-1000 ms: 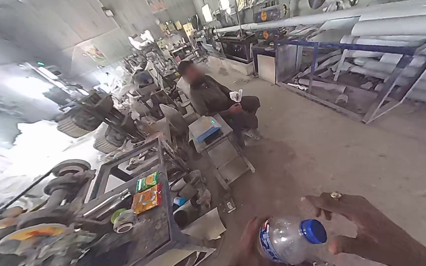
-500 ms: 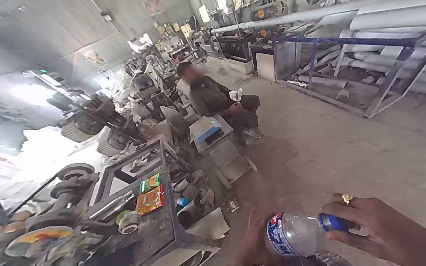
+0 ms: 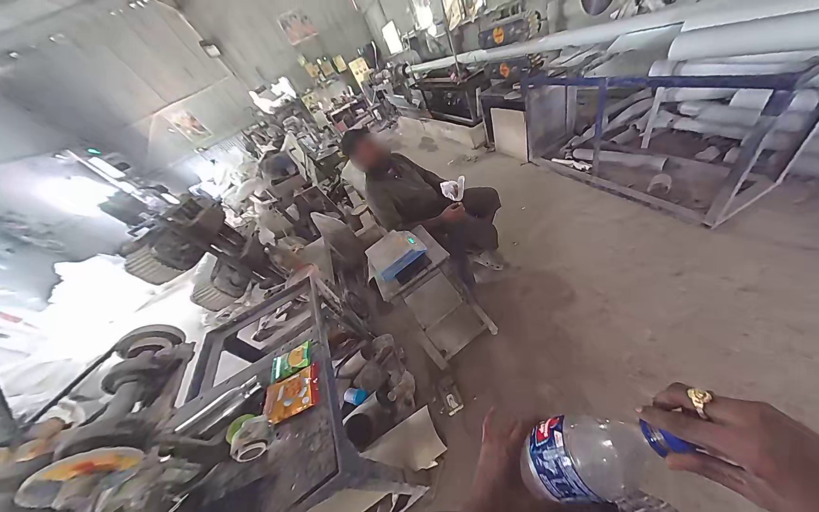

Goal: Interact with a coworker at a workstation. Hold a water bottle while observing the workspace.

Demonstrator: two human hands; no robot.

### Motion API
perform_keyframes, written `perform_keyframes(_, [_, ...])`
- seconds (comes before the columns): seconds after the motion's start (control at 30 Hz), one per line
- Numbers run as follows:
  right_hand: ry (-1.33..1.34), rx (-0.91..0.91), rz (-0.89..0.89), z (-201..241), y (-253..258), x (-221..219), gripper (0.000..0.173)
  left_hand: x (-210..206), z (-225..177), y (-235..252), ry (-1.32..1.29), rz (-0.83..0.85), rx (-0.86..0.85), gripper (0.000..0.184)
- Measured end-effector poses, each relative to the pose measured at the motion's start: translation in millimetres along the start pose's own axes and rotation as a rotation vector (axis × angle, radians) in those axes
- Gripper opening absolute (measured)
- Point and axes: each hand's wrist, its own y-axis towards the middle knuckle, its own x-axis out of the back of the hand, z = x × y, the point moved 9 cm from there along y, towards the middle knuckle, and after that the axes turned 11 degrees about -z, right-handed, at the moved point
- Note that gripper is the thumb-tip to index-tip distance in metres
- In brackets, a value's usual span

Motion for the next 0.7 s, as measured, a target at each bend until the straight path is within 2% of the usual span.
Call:
perform_keyframes(0.37, [-0.048,-0.068,-0.048,-17.0,-16.1,-10.7,0.039,-3.8,-1.7,1.1,0.026,0.03,0.008,0.092])
perform_keyframes(0.57, [-0.049,-0.156,-0.143,-31.4,-27.0,-14.7,0.058,-6.3,-4.2,3.3,0.036,0.063,-0.016,0.093])
perform_keyframes(0.7, [0.028,-0.193,-0.118,-28.8,-30.7,-14.2,0.053,-5.7,-5.2,3.6,0.028,0.069,-0.023,0.094])
